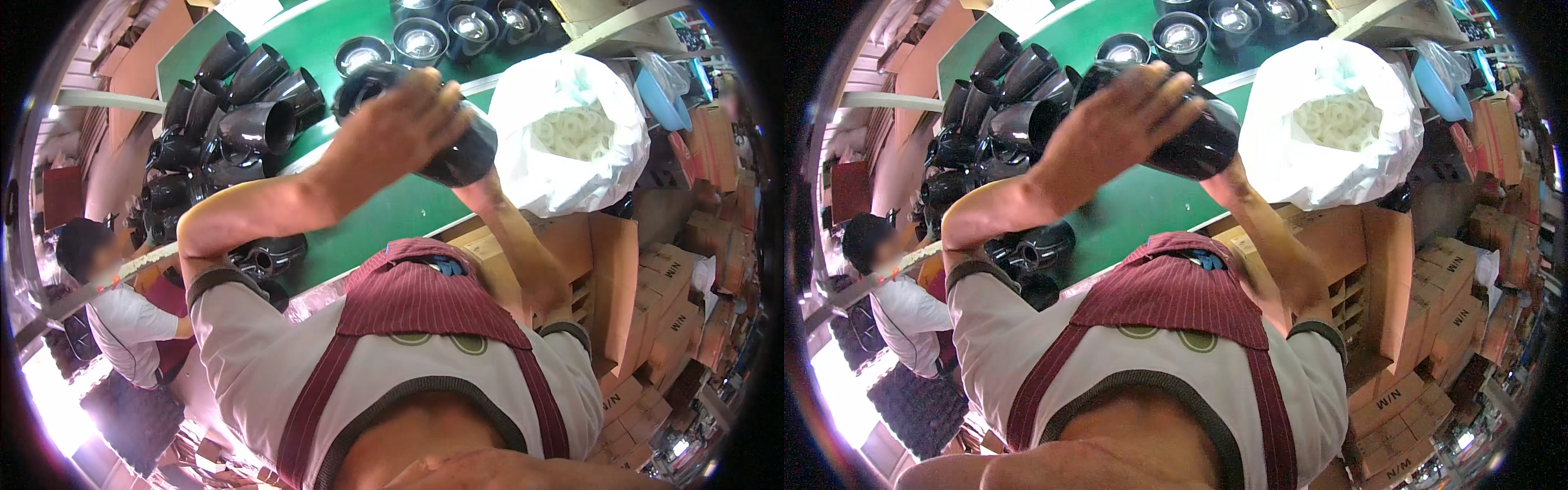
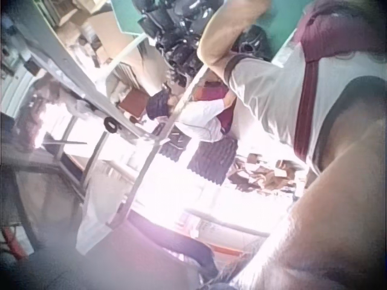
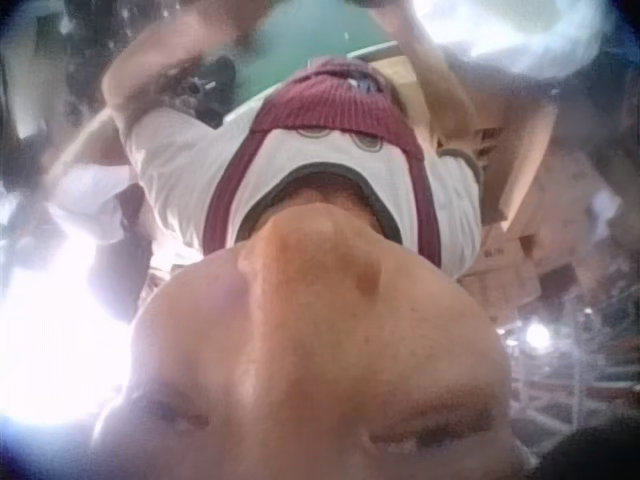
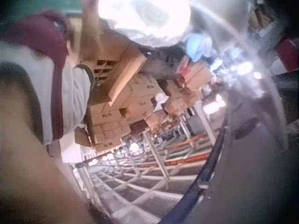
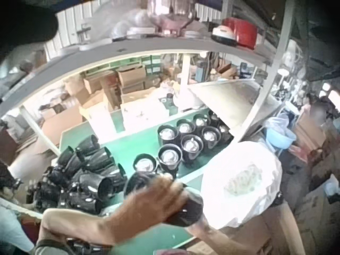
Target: The person assembles black mugs by inserting clear glass inserts and securing them with white plastic rings. They handle the mugs and inserts one at a time, placing the completed units on a green workbench.
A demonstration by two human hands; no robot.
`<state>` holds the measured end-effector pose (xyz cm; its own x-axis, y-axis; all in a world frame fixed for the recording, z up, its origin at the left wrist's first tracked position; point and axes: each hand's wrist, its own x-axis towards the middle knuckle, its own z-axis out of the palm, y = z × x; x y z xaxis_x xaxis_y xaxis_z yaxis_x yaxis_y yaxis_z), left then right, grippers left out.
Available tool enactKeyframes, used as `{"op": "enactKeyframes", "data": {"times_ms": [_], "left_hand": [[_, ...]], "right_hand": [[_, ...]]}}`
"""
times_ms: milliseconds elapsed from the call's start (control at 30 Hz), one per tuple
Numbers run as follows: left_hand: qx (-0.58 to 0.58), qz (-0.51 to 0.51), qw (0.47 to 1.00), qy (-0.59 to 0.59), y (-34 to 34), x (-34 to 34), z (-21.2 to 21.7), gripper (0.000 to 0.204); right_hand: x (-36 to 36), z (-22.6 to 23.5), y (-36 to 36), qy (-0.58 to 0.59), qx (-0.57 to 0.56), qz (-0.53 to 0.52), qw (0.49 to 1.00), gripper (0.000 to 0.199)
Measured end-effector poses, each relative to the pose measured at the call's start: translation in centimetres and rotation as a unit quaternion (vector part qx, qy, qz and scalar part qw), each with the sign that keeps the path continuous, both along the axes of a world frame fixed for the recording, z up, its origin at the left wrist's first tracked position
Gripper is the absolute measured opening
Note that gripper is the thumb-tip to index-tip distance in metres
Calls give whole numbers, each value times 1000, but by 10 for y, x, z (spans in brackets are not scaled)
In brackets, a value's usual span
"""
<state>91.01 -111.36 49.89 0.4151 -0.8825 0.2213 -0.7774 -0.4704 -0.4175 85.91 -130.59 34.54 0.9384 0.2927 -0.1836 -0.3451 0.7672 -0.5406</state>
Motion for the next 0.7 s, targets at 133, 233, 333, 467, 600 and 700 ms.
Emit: {"op": "enactKeyframes", "data": {"times_ms": [133, 233, 333, 467, 600, 700], "left_hand": [[-94, -84, 991, -42, -3, -30, 27, 68], [-382, -51, 896, 222, 19, -27, 17, 109], [-478, -13, 800, 363, 27, -33, 0, 125], [-421, -49, 833, 356, 30, -45, 10, 118], [-404, -90, 837, 357, 37, -56, 15, 114], [-397, -123, 836, 359, 39, -54, 17, 109]], "right_hand": [[-17, 21, -5, 10, 125, 44, 991, 55], [-35, -8, -27, -44, 1, -1, 999, 51], [-48, -18, -37, -41, 68, 38, 996, 48], [-63, -28, -53, -18, 68, 82, 994, 48], [-81, -9, -66, 60, 154, 140, 976, 55], [-80, -5, -68, 3, 162, 165, 973, 61]]}}
